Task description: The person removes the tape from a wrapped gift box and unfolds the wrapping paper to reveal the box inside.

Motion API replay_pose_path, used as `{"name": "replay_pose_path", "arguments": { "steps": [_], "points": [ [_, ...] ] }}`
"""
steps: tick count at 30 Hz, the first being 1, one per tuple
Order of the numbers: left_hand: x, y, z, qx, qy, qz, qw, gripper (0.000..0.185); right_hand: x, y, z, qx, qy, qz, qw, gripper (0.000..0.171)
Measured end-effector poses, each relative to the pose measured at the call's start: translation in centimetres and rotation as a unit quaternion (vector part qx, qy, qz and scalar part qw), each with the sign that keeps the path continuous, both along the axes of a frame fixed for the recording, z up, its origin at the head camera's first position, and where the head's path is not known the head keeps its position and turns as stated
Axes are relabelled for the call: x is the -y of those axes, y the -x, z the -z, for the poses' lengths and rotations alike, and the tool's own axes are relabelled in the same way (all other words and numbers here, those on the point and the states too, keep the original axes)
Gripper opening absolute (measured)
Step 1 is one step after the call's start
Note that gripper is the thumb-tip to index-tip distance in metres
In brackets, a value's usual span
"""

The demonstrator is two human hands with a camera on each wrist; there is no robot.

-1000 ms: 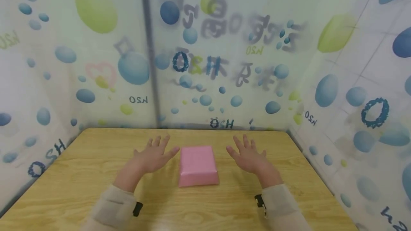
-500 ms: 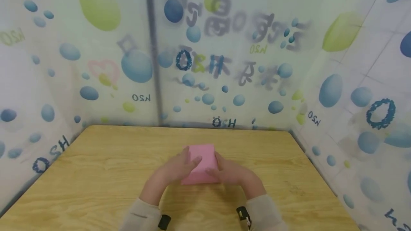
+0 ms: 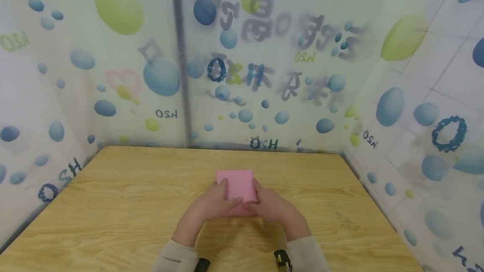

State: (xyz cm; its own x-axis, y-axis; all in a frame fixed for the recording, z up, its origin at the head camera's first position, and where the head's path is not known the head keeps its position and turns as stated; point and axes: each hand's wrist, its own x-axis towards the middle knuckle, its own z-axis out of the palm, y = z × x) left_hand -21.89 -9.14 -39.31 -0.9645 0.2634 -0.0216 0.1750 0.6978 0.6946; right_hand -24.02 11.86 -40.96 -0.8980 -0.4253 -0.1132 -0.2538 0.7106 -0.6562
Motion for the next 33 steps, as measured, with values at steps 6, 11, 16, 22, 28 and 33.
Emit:
{"name": "replay_pose_path", "arguments": {
  "steps": [6, 11, 16, 22, 28, 33],
  "points": [
    [0.1, -0.2, -0.7, -0.034, -0.009, 0.013, 0.9993, 0.086, -0.3, 0.0, -0.7, -0.011, 0.019, 0.015, 1.0, 0.084],
    [0.3, -0.4, -1.5, -0.028, -0.01, -0.022, 0.9993, 0.085, -0.6, -0.4, -2.2, -0.054, 0.046, 0.042, 0.997, 0.074],
    [0.1, -0.8, -2.6, -0.009, -0.023, -0.066, 0.9975, 0.085, -0.5, -1.0, -3.2, -0.08, 0.06, 0.074, 0.992, 0.068],
    [0.3, -1.1, -3.3, -0.031, -0.02, -0.113, 0.9929, 0.08, -0.7, -1.5, -3.7, -0.058, 0.071, 0.067, 0.994, 0.087],
    [0.3, -0.9, -3.2, -0.043, -0.013, -0.127, 0.9908, 0.074, -0.9, -1.6, -3.4, -0.072, 0.086, 0.048, 0.993, 0.083],
    [0.2, -0.5, -2.8, -0.017, -0.017, -0.108, 0.9938, 0.087, -0.8, -1.4, -2.8, -0.063, 0.069, 0.08, 0.992, 0.083]
  ]
}}
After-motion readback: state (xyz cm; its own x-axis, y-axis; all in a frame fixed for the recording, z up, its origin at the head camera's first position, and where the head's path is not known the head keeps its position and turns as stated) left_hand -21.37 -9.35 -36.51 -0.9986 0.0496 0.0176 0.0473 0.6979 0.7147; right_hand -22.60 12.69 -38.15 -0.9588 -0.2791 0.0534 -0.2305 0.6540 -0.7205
